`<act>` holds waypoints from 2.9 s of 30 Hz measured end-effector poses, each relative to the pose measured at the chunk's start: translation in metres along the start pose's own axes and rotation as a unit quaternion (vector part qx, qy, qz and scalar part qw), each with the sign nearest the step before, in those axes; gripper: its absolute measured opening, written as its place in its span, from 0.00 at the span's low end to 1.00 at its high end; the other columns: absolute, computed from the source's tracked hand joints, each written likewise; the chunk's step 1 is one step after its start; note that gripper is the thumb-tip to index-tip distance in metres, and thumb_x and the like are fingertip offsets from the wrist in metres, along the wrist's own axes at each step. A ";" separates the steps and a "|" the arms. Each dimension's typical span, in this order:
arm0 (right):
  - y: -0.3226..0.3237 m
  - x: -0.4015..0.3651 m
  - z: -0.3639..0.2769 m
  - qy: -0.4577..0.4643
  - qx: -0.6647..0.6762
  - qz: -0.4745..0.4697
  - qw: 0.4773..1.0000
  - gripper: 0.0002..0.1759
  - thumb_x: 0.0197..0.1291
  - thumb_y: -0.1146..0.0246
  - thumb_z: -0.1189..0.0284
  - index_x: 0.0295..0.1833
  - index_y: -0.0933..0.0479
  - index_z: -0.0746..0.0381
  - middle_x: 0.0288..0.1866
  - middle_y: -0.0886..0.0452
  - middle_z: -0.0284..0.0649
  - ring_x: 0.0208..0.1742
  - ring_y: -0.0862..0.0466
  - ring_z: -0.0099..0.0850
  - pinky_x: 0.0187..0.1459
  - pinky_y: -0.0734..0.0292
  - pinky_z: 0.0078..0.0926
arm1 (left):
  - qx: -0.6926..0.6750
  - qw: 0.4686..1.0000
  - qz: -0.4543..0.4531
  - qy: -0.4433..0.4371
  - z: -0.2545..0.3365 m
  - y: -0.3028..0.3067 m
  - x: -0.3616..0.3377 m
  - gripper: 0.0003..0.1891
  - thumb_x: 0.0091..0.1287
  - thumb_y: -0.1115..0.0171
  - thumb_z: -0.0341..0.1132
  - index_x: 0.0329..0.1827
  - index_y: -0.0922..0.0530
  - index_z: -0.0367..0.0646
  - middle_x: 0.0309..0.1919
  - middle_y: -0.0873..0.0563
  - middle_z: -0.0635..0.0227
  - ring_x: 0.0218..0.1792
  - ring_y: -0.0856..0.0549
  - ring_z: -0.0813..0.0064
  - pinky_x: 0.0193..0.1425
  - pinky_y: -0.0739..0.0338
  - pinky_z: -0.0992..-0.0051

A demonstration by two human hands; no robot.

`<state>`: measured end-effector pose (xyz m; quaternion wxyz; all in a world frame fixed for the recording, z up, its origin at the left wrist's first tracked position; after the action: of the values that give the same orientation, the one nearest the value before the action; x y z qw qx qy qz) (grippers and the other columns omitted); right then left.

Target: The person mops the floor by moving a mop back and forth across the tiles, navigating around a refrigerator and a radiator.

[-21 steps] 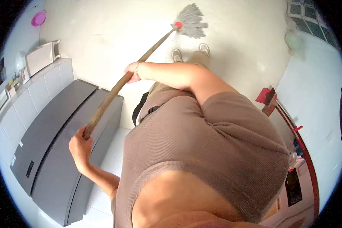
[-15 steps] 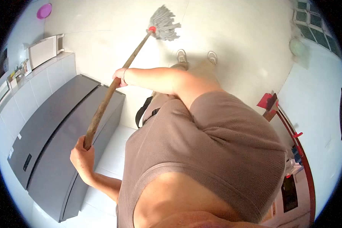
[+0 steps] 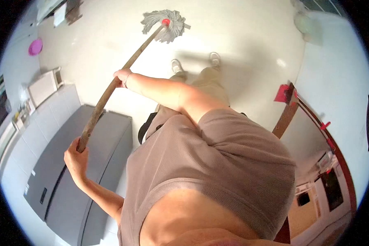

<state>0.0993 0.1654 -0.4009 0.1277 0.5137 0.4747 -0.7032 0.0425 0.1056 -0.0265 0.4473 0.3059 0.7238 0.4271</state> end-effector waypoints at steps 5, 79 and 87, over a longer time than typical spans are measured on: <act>0.093 -0.022 -0.130 0.096 0.076 0.006 0.992 0.12 0.44 0.41 0.81 0.38 0.31 0.69 0.30 0.24 0.47 0.26 0.20 0.42 0.24 0.19 0.43 | -0.003 0.992 0.031 -0.125 0.140 0.000 0.004 0.15 0.46 0.42 0.26 0.40 0.20 0.45 0.23 0.20 0.57 0.25 0.19 0.65 0.33 0.26 0.72; 0.180 -0.044 0.284 -0.222 -0.376 0.025 0.899 0.19 0.46 0.40 0.78 0.45 0.37 0.66 0.36 0.27 0.48 0.33 0.22 0.44 0.29 0.22 0.49 | -0.204 0.900 -0.214 0.321 -0.129 -0.138 -0.304 0.19 0.41 0.39 0.26 0.41 0.22 0.41 0.26 0.20 0.52 0.29 0.20 0.57 0.36 0.26 0.68; 0.250 -0.047 0.225 -0.163 -0.264 0.138 0.941 0.26 0.42 0.40 0.81 0.49 0.40 0.63 0.37 0.28 0.48 0.32 0.23 0.42 0.26 0.25 0.47 | -0.291 0.896 -0.244 0.232 -0.109 -0.154 -0.276 0.13 0.38 0.41 0.23 0.31 0.26 0.32 0.17 0.30 0.66 0.23 0.29 0.79 0.28 0.33 0.74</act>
<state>0.1510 -0.1581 -0.4902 0.4305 0.4004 0.5401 -0.6023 0.0482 -0.2284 -0.0321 0.4259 -0.1316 0.7021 0.5553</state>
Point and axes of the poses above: each hand's wrist, its own x-axis towards the middle knuckle, its own y-axis out of the back of the hand, z = x × y, the point moved 7 cm from there along x, towards the middle knuckle
